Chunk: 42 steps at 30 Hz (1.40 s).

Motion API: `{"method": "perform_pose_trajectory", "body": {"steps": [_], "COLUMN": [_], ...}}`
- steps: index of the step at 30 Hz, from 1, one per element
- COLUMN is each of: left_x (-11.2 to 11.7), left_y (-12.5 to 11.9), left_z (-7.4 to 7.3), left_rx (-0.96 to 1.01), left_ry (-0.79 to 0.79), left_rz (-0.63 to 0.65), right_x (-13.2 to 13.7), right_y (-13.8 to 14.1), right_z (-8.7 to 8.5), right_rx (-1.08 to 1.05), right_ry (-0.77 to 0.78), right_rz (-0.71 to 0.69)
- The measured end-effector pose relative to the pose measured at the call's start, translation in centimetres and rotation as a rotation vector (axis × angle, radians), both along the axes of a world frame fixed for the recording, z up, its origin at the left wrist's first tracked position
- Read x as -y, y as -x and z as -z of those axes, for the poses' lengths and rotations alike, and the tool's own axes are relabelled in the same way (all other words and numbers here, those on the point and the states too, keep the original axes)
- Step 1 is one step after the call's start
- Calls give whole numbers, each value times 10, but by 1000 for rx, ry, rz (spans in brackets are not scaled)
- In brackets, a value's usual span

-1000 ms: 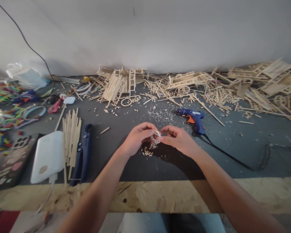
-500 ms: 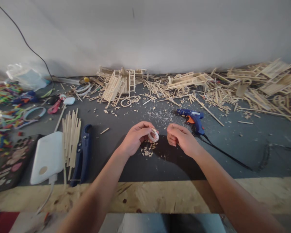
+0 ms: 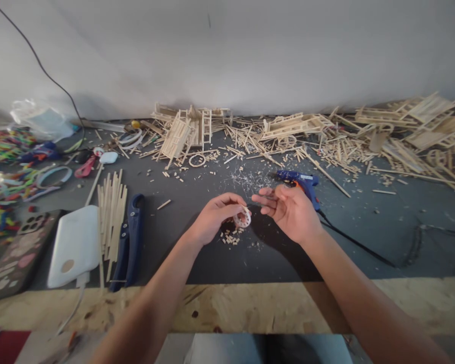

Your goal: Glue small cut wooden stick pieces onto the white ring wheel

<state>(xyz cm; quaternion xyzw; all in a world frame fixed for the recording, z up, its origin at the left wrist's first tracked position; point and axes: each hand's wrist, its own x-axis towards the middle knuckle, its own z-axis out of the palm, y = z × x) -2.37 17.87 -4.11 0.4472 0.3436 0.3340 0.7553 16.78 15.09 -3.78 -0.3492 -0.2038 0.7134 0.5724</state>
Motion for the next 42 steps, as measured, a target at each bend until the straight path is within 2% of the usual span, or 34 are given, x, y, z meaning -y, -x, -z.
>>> {"method": "perform_pose_trajectory", "body": {"steps": [8,12,17,23,28,33,37,39,42], "left_x": [1,-1,-4,-8,-6,-4,-5,-5,-6], "left_y": [-1,1,4,7,5,3,4,5,5], "left_z": [-1,0,2,-1,-1,-1,-1,-1,-1], "left_rx": [-3,38,127,228,176,156,173,179,186], "left_ry": [-2,20,43,80,90,96,92,95,99], "left_rz": [0,-33,-86,-174,-86,-53,-59,-68,-81], "right_x": [2,2,2,3,7,8,9,9,10], "right_y": [-2,-4,-5,-4,4,6,5,5,4], "right_z": [-6,-6,-2,0,3,10,12,12,12], "right_rx": [-149,-134,-47,141,297,521,733,741,578], "right_ry": [13,33,38,4,-43,-187,-241,-235,-187], "right_rz": [-121,-212,-295,-257,-215,-337,-382,-389,-380]}}
